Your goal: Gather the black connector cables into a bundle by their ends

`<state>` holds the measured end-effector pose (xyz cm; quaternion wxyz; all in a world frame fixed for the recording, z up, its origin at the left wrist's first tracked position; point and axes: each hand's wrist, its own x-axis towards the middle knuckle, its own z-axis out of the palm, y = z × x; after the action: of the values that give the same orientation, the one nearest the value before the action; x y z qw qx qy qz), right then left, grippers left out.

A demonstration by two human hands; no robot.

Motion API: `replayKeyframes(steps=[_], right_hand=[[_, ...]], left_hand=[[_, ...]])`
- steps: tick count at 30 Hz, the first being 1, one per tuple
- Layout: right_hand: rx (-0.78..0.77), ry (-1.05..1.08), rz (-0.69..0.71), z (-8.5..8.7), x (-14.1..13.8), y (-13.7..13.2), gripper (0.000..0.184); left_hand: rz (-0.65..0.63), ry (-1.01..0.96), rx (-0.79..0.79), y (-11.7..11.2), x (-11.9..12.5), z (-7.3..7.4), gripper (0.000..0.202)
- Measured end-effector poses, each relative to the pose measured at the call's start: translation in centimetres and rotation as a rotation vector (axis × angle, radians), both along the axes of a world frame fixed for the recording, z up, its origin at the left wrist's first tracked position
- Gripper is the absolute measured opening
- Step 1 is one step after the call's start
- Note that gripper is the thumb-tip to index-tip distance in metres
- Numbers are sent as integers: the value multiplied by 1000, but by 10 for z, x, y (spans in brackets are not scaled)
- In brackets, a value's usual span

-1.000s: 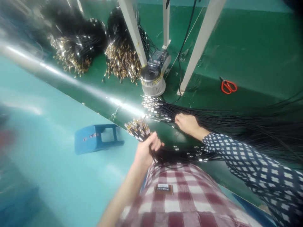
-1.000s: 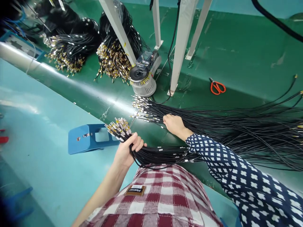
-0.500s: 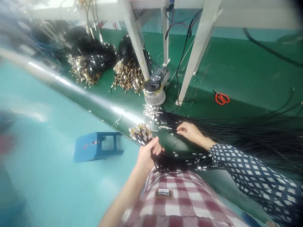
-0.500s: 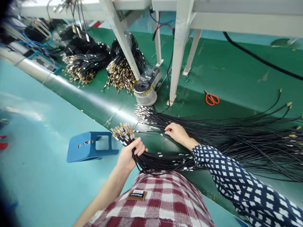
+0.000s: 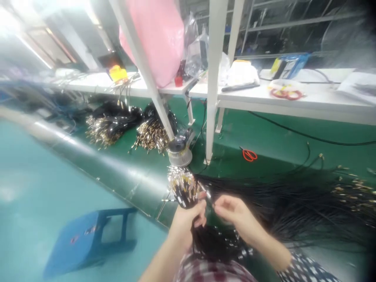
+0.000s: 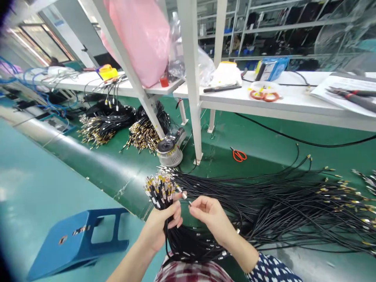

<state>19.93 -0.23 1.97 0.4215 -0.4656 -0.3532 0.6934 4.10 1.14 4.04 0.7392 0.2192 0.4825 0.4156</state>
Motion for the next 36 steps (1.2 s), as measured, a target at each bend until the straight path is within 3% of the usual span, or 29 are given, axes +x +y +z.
replayKeyframes(steps=[5, 13, 17, 23, 27, 29, 32, 34, 36], right_hand=[[22, 112, 41, 11, -5, -2, 36], [50, -62, 25, 14, 4, 5, 34], [40, -147, 37, 18, 2, 4, 30], [59, -209, 34, 19, 3, -1, 29], [69, -242, 131, 23, 5, -1, 27], [139, -335, 194, 28, 2, 1, 22], [373, -596, 163, 30, -5, 4, 16], [492, -748, 143, 25, -4, 1, 16], [534, -847, 226, 13, 6, -6, 12]], left_hand=[[35, 10, 18, 3, 7, 7, 34], [35, 26, 27, 4, 8, 3, 31], [100, 13, -2, 6, 8, 6, 33], [25, 31, -6, 4, 5, 5, 30], [54, 10, -11, 3, 3, 3, 32], [43, 22, -26, 2, 2, 3, 31], [15, 37, -42, 2, -1, 3, 34], [-6, 27, -29, 1, -3, 3, 34], [-9, 7, -9, 2, -6, 1, 32]])
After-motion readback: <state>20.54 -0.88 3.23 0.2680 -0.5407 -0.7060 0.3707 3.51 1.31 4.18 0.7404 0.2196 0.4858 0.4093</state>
